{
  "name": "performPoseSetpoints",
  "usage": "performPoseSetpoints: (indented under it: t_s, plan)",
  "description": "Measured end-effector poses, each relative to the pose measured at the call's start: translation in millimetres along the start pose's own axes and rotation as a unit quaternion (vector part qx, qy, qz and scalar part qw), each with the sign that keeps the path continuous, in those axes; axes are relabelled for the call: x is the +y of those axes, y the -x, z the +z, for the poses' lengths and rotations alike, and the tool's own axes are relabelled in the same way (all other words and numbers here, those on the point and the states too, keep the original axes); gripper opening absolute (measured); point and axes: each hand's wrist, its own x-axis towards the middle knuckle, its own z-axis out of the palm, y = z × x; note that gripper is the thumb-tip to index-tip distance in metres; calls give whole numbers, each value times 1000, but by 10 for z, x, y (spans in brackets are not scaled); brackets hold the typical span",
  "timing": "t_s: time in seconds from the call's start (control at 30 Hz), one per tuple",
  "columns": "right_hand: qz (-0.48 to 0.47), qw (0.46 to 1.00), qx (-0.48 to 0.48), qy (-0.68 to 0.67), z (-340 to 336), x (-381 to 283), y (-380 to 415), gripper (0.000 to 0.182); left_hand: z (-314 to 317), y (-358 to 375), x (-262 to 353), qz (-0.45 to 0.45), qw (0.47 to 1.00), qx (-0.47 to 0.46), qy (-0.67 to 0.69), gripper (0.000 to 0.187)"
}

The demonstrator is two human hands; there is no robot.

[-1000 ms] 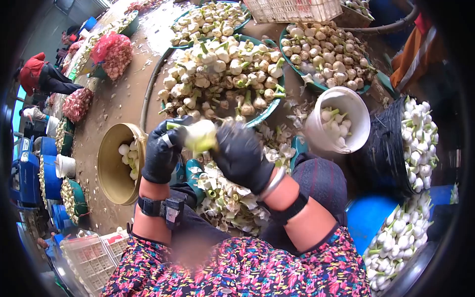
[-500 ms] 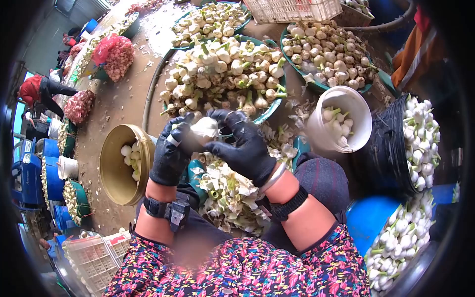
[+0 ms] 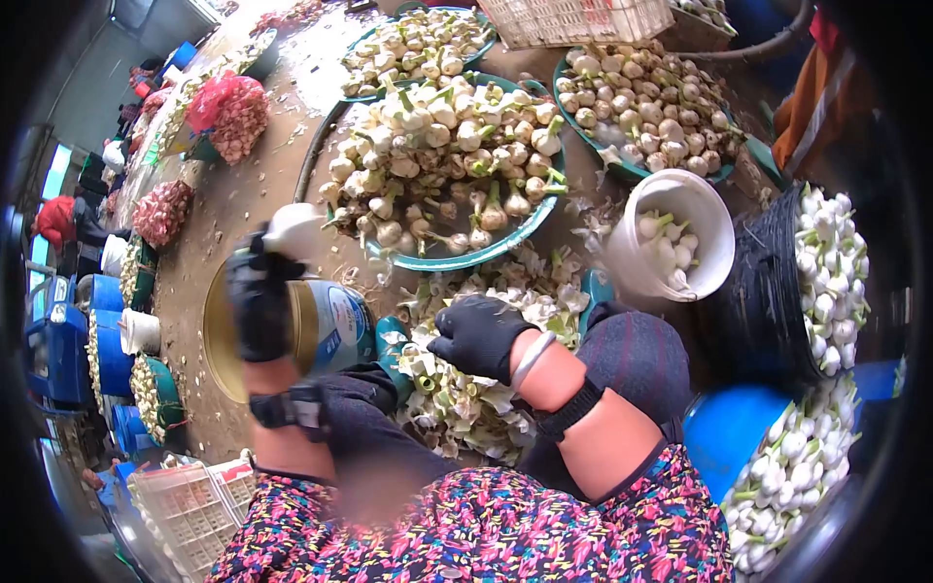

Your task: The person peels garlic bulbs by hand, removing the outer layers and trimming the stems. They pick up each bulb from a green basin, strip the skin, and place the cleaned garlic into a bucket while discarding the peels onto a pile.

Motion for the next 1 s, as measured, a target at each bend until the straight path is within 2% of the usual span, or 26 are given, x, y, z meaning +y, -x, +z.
performPoseSetpoints:
  t_s: [0.07,0.1,0.13,0.17,0.2,0.27,0.33,0.37,0.4,0.47,0.53,0.57,0.6,0.67,0.7,0.73,0.77,0.8,0.87,0.9,0.93,1.0]
  plan:
    - [31,997,-65,-7,-75,-60,15,33,-384,-99,374,41,972,101,-209,23]
    - [43,995,-87,-1,-132,-89,19,31,-768,-190,359,74,916,81,-387,21]
    - [53,992,-111,6,-157,-106,17,29,-1027,-250,307,104,826,59,-550,19]
    - [53,992,-112,2,-148,-109,9,29,-1014,-276,312,75,808,38,-583,17]
    - [61,992,-108,-3,-141,-106,0,26,-732,-240,358,61,835,1,-547,19]
    - [72,992,-105,-11,-76,-84,15,24,-252,-301,164,124,835,-130,-520,23]
    - [62,997,9,-34,20,-51,33,25,220,-317,-234,66,859,-241,-446,25]
    - [67,997,-32,0,-70,-89,14,25,400,-341,-526,52,835,-282,-469,27]
    - [71,997,-32,-1,-59,-64,-2,25,552,-363,-852,38,809,-323,-490,29]
    - [80,996,-26,18,-27,-11,-20,33,807,-407,-1426,-2,685,-396,-612,41]
    - [79,996,-27,-1,-38,27,-26,33,895,-385,-1925,-16,654,-408,-637,54]
    - [94,994,-48,-6,-94,29,-34,33,893,-386,-2170,14,625,-416,-661,53]
    - [110,991,-69,-13,-166,21,-42,33,901,-356,-2365,6,630,-393,-670,47]
    - [115,991,-68,-27,-245,52,-50,36,842,-382,-2669,17,603,-411,-683,39]
    - [110,993,-30,-35,-247,77,-57,33,812,-411,-2705,15,602,-414,-682,39]
    - [103,994,9,-43,-240,91,-60,30,764,-448,-2725,-43,609,-424,-669,31]
    - [111,993,19,-35,-210,135,-61,35,726,-479,-2655,-101,613,-430,-655,25]
    - [109,993,19,-37,-200,147,-70,35,680,-509,-2560,-101,611,-429,-658,25]
    - [135,982,121,-49,-215,128,-91,44,582,-580,-2338,-74,731,-390,-555,22]
    - [176,979,88,-52,-278,87,-100,61,496,-600,-2238,-47,741,-412,-528,26]
    - [131,969,185,-93,-190,147,-107,68,618,-562,-1765,-102,788,-409,-450,27]
    - [118,953,245,-131,-158,169,-177,73,739,-407,-1070,-111,844,-446,-277,27]
